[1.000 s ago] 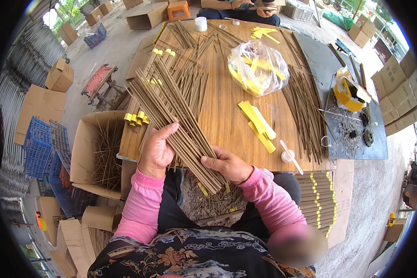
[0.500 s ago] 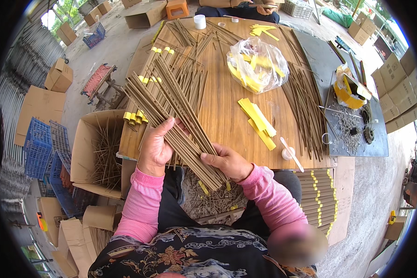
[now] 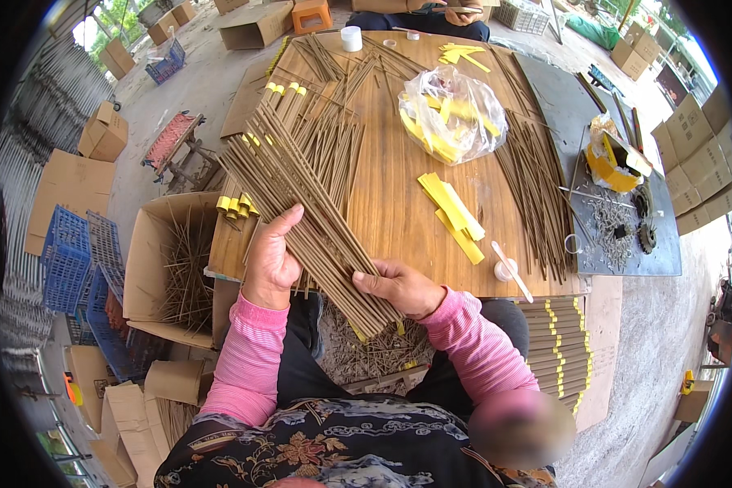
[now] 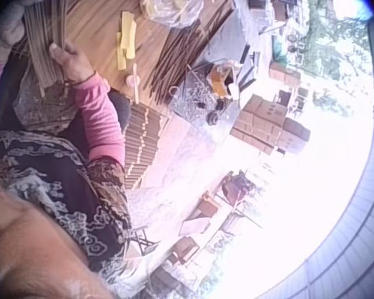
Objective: The person gathers thin wooden sticks from a cardboard box, aligns them into bundles, and secures each bundle with yellow tape. The person repeatedly picks up sticks, wraps tape around the bundles, and places the finished bundles on the table.
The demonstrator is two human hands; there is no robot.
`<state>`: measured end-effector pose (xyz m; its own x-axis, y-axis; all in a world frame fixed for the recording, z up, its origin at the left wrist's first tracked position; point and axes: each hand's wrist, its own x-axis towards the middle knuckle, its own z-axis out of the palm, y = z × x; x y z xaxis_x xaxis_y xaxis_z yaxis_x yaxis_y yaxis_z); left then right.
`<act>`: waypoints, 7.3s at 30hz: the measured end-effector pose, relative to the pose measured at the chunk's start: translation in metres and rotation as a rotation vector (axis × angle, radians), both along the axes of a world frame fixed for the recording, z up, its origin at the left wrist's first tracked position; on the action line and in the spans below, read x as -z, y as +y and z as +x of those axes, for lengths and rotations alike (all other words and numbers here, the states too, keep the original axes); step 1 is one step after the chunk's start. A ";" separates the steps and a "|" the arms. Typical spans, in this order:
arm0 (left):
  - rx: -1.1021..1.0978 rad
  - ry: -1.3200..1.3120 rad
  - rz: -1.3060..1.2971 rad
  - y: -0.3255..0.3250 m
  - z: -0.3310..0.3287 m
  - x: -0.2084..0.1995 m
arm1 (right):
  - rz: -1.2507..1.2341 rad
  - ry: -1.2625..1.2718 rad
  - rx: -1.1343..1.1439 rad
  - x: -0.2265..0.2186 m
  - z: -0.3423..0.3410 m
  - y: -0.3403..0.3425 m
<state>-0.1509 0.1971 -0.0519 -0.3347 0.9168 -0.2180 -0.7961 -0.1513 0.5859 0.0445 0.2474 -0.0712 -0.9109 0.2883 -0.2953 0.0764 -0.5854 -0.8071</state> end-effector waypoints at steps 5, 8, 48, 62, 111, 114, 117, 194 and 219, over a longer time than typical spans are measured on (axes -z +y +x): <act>-0.018 0.038 -0.020 0.000 0.002 0.004 | 0.073 -0.023 -0.025 0.002 -0.001 -0.001; 0.074 0.021 -0.012 0.000 0.003 0.003 | 0.079 -0.026 -0.038 0.008 0.000 -0.001; 0.115 0.061 0.032 0.002 0.005 -0.001 | 0.029 0.115 -0.188 -0.005 0.000 0.001; 0.025 0.140 -0.015 -0.009 0.004 -0.004 | 0.389 -0.004 0.281 -0.002 -0.003 -0.011; 0.094 0.115 0.153 -0.017 0.012 -0.008 | -0.164 0.013 -0.073 -0.014 -0.012 -0.038; 0.104 0.106 0.179 -0.014 0.015 -0.009 | -0.208 0.062 -0.085 -0.008 -0.007 -0.037; 0.119 0.122 0.200 -0.013 0.018 -0.009 | -0.282 0.146 -0.111 -0.002 -0.006 -0.036; 0.124 -0.129 0.262 -0.012 0.003 -0.006 | -0.269 0.066 -0.233 -0.009 -0.020 -0.038; 0.149 -0.081 0.298 -0.008 -0.007 -0.008 | -0.168 0.110 -0.022 -0.001 -0.014 -0.033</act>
<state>-0.1576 0.1886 -0.0436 -0.1845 0.9817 0.0467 -0.8645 -0.1847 0.4674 0.0304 0.2141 -0.0703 -0.9458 0.2235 -0.2357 0.0069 -0.7116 -0.7025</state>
